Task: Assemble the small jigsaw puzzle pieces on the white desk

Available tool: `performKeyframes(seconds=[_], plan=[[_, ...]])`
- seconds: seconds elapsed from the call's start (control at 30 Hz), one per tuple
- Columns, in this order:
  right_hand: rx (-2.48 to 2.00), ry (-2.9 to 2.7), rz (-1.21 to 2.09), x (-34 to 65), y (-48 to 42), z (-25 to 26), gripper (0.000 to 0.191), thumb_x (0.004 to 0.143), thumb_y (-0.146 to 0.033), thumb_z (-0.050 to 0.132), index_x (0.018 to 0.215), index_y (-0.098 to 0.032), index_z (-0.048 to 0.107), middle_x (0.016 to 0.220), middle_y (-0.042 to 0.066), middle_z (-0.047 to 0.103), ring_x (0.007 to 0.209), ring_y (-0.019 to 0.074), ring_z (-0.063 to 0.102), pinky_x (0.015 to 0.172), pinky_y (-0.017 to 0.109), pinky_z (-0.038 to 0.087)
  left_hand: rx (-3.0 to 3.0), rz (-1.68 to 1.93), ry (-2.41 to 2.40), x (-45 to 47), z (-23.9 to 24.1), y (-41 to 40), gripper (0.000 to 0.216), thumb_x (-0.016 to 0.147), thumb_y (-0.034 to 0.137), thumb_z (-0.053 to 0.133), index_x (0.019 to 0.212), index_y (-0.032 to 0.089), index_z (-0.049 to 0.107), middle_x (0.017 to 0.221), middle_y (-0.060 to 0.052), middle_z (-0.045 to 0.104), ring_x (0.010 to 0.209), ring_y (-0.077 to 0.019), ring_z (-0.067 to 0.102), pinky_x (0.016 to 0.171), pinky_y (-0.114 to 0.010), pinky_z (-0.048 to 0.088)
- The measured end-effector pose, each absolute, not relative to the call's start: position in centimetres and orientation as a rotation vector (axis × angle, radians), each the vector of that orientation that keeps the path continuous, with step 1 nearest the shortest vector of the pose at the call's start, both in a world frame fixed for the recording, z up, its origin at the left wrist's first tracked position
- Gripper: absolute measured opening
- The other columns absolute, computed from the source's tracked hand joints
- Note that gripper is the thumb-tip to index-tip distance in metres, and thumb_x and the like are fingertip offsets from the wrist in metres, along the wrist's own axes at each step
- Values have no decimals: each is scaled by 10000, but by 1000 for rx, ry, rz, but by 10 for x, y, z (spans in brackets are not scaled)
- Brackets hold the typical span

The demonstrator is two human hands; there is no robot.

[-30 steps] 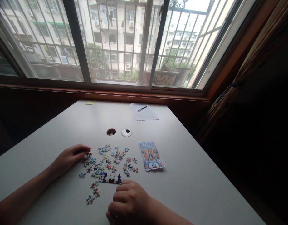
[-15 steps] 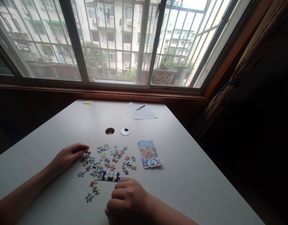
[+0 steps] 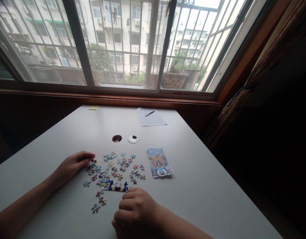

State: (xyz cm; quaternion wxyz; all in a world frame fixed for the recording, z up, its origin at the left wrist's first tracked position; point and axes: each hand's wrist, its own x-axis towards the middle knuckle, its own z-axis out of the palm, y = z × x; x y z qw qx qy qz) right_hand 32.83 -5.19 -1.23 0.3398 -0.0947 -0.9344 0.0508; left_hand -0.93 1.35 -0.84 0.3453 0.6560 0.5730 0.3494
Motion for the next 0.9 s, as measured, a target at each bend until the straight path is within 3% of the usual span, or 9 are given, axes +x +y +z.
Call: performKeyframes(seconds=[0.9], plan=[[-258,-2446,119,328,-52,-12,183,831,-270,593,691,-222,485,541,-60,432,516,121,367,547,297,270,1691,904,1517,-5,0,12,458,805,579,643,1064,211,731,1114,-89,751,1041,-301,700,943,-406,565]])
